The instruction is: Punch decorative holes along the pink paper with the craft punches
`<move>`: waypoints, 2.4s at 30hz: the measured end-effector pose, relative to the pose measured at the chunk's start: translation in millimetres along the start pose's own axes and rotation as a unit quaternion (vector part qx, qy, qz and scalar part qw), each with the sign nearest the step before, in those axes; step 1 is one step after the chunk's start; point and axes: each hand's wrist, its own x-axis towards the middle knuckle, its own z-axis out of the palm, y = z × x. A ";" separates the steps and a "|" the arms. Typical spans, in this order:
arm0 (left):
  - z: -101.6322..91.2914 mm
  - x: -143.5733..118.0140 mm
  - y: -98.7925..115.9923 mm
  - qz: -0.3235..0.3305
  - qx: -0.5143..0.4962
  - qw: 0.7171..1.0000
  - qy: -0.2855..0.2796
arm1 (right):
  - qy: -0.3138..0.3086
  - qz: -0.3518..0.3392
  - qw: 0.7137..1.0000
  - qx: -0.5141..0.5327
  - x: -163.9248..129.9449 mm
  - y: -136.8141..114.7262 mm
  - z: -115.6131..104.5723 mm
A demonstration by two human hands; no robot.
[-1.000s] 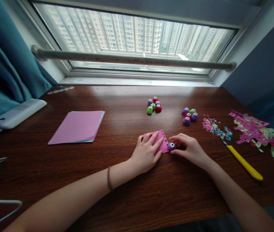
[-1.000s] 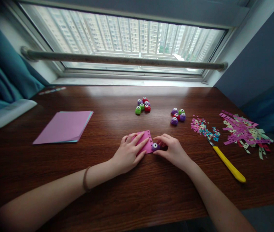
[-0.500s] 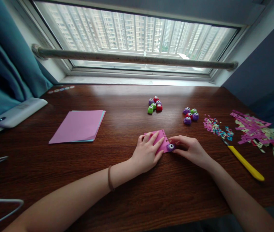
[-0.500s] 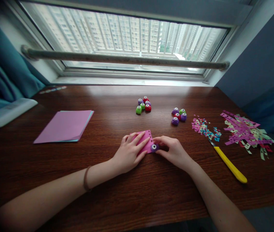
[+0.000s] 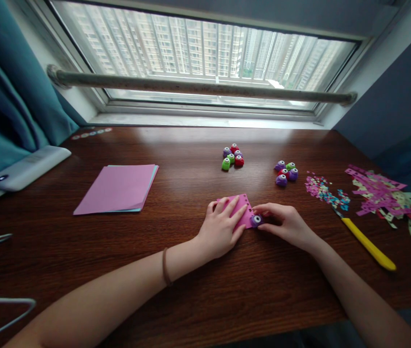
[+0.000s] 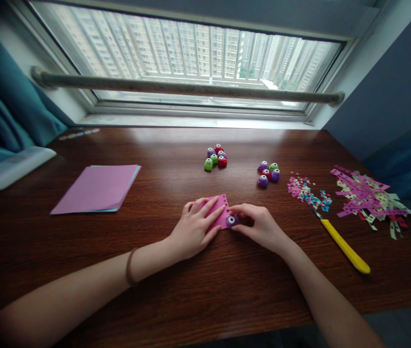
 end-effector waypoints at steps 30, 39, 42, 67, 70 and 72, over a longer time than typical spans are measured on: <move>-5.4 -4.5 3.6 0.200 -0.063 0.978 -0.012 | 0.077 -0.023 0.991 -0.109 8.1 30.6 24.5; -9.8 -3.3 5.1 0.203 -0.064 0.977 -0.014 | 0.077 -0.003 0.994 -0.083 12.5 30.3 24.6; -12.2 -2.8 5.6 0.205 -0.057 0.977 -0.026 | 0.082 0.003 0.993 -0.082 13.1 30.0 24.0; -15.2 -4.3 8.8 0.203 -0.031 0.978 -0.039 | 0.098 0.014 0.993 -0.063 16.3 24.5 24.0; -14.9 -4.2 8.5 0.204 -0.030 0.978 -0.039 | 0.096 0.012 0.993 -0.064 16.4 24.9 24.3; -15.0 -4.0 8.6 0.204 -0.029 0.978 -0.041 | 0.095 0.011 0.993 -0.064 16.4 24.9 24.4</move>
